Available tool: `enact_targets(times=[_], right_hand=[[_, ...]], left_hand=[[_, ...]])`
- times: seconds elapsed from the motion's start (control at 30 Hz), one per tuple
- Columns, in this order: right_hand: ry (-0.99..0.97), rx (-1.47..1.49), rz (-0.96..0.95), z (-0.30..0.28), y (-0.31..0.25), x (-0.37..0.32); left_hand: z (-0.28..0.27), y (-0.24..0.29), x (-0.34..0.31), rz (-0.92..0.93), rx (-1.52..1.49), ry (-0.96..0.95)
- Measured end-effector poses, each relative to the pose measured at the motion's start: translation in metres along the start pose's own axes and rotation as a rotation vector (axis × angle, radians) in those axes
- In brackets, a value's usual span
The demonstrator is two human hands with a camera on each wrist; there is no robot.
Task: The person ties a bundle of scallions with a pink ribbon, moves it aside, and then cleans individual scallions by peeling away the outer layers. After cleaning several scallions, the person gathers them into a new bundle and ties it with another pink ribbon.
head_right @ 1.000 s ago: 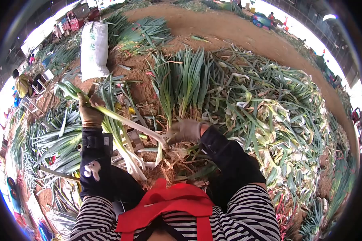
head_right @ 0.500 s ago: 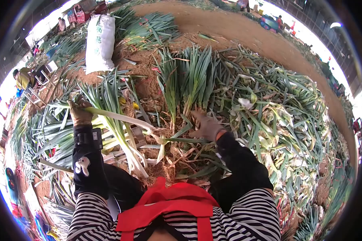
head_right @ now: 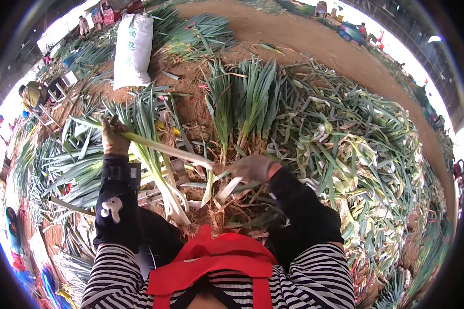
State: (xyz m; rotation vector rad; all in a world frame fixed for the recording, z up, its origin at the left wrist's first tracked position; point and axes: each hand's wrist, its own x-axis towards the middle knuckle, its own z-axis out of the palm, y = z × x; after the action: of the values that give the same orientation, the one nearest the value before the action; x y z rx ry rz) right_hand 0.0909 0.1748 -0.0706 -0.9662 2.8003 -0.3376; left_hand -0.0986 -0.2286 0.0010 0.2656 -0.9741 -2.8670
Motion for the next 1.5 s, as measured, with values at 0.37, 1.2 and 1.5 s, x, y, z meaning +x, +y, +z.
enact_targets(times=[0.37, 1.2, 1.5], right_hand=[[-0.263, -0.029, 0.931, -0.009, 0.044, -0.072], [-0.457, -0.017, 0.659, 0.230, 0.000, 0.074], [-0.667, 0.549, 0.141, 0.112, 0.028, 0.015]], left_hand=[[-0.034, 0.001, 0.004, -0.186, 0.653, 0.049], [0.050, -0.058, -0.063, -0.121, 1.135, -0.531], [0.062, -0.065, -0.078, -0.160, 1.159, -0.615]])
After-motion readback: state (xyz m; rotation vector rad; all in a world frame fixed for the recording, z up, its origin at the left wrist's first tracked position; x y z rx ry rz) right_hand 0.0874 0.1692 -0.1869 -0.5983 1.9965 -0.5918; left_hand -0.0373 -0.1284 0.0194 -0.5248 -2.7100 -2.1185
